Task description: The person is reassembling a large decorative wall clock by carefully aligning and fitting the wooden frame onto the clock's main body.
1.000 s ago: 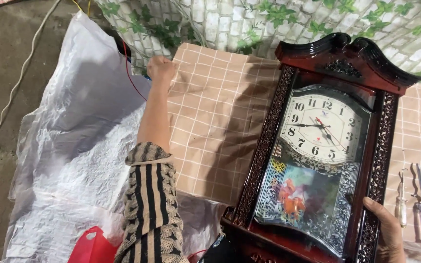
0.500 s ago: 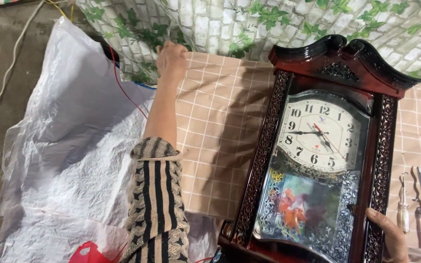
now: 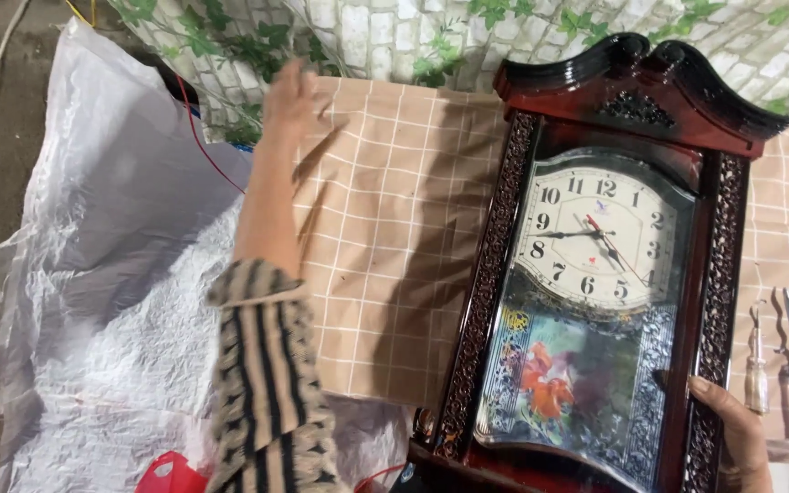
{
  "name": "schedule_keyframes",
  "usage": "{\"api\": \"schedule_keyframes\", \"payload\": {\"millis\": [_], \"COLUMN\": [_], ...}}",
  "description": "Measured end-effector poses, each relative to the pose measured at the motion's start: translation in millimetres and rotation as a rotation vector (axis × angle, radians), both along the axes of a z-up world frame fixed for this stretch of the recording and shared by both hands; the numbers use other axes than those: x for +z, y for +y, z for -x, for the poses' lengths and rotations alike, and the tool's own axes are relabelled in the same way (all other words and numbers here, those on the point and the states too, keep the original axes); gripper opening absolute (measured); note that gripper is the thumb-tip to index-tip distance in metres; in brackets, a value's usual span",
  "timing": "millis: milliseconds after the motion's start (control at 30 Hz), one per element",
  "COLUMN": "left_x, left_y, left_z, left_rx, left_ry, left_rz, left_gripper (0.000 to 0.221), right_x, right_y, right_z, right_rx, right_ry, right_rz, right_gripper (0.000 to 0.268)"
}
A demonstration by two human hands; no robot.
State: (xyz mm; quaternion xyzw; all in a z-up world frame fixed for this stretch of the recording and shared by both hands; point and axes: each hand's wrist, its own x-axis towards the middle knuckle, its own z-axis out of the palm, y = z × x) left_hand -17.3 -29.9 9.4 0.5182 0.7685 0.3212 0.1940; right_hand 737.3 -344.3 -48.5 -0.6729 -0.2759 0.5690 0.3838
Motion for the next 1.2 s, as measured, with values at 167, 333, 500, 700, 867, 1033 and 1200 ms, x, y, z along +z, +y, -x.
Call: {"api": "schedule_keyframes", "payload": {"millis": [167, 333, 500, 700, 867, 1033, 1200], "left_x": [22.7, 29.0, 45.7, 128.3, 117.5, 63.5, 98.0], "left_y": [-77.8, -118.3, -124.5, -231.4, -270.2, -262.3, -272.4], "left_z": [-15.9, -23.7, -57.5, -227.9, -268.6, -264.0, -280.7], "left_rx": [-0.208, -0.292, -0.177, -0.424, -0.396, -0.251, -0.271], "left_ry": [0.248, 0.414, 0.573, -0.534, -0.700, -0.657, -0.693], "left_rz": [-0.029, 0.158, 0.039, 0.309, 0.295, 0.225, 0.193], "left_gripper": [0.078, 0.075, 0.071, 0.107, 0.133, 0.112, 0.109], "right_x": [-6.2, 25.6, 37.9, 29.5, -3.6, 21.2, 134.8], "right_y": [3.6, 7.6, 20.3, 38.2, 50.2, 40.8, 19.3], "right_z": [-2.1, 35.2, 57.3, 72.1, 78.3, 117.3, 159.9], "right_rx": [0.050, 0.012, 0.011, -0.051, 0.004, 0.012, 0.103], "right_ry": [0.022, 0.012, -0.011, 0.152, 0.220, 0.284, 0.352], "right_rz": [-0.001, 0.068, 0.013, 0.086, -0.003, -0.072, -0.159], "right_gripper": [0.040, 0.040, 0.037, 0.049, 0.057, 0.057, 0.070]}}
